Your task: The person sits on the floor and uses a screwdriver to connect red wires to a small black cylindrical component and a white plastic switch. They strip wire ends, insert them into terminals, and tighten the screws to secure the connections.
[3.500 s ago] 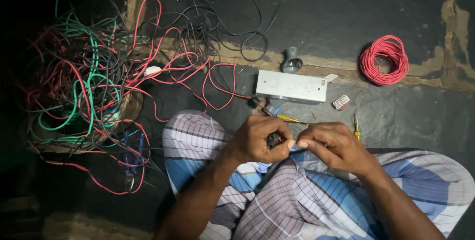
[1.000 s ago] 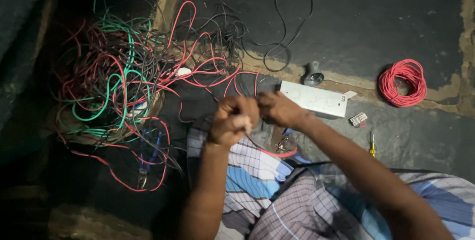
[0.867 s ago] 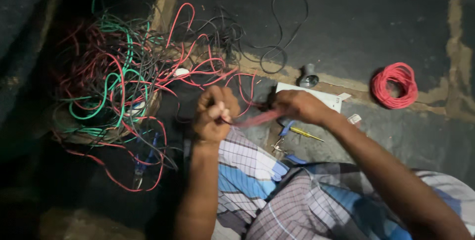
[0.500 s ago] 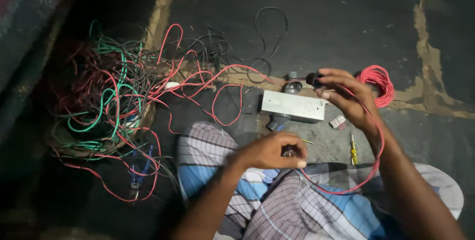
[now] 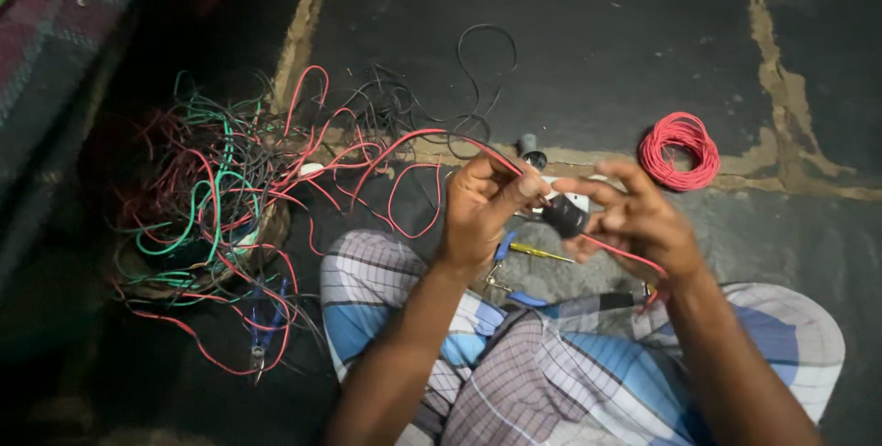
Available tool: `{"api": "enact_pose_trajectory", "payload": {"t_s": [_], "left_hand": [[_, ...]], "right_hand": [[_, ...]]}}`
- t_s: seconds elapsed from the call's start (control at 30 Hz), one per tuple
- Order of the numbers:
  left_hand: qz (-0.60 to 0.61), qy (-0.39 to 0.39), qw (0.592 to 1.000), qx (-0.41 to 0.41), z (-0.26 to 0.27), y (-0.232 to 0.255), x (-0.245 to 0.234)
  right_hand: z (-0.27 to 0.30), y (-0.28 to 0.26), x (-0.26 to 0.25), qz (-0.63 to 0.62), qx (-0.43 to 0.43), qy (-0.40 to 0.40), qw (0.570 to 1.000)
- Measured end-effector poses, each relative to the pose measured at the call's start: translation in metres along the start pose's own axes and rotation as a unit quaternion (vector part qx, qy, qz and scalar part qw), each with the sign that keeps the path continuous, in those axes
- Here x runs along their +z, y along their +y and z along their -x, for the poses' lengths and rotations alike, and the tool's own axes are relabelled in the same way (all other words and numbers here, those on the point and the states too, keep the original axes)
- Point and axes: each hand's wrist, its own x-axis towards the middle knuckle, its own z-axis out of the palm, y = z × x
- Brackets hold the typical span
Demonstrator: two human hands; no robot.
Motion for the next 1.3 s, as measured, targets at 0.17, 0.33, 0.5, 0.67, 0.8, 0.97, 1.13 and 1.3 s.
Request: {"api": "enact_pose_trajectory", "payload": {"t_s": [0.17,0.33,0.5,0.67,0.8,0.97,1.13,1.3], "left_hand": [[-0.23,-0.023,0.972,0.029,-0.015,0.023,0.017],[-0.057,0.142,0.978,0.141,-0.056,0.079,-0.027],[-0.016,0.174,0.938,0.298,-0.099,0.186,-0.118],[-0.076,0.128,0.933,0.328,-0.097,0.221,-0.157],[-0.115,0.162,0.918,0.343,-0.092,0.222,-0.175],[-0.144,0.228,0.918,0.289,-0.087,0.192,-0.213],[-0.619,0.22,0.751,0.06,-0.043,0.14,-0.251],[-0.679,0.113,0.72,-0.089,0.025,0.095,-0.131]], "right_hand": [[-0.022,-0.018,0.017,0.235,0.115,-0.019,0.965],[-0.016,-0.004,0.016,0.553,0.085,0.023,0.829],[0.013,0.015,-0.014,0.567,0.058,-0.003,0.822],[0.038,0.037,-0.042,0.531,0.058,0.012,0.845],[0.05,0.038,-0.051,0.577,0.119,0.072,0.805],[0.063,0.039,-0.048,0.56,-0.006,0.157,0.814],[0.064,0.02,-0.034,0.6,-0.037,0.173,0.78],[0.046,0.004,-0.004,0.65,-0.064,0.082,0.753]]}}
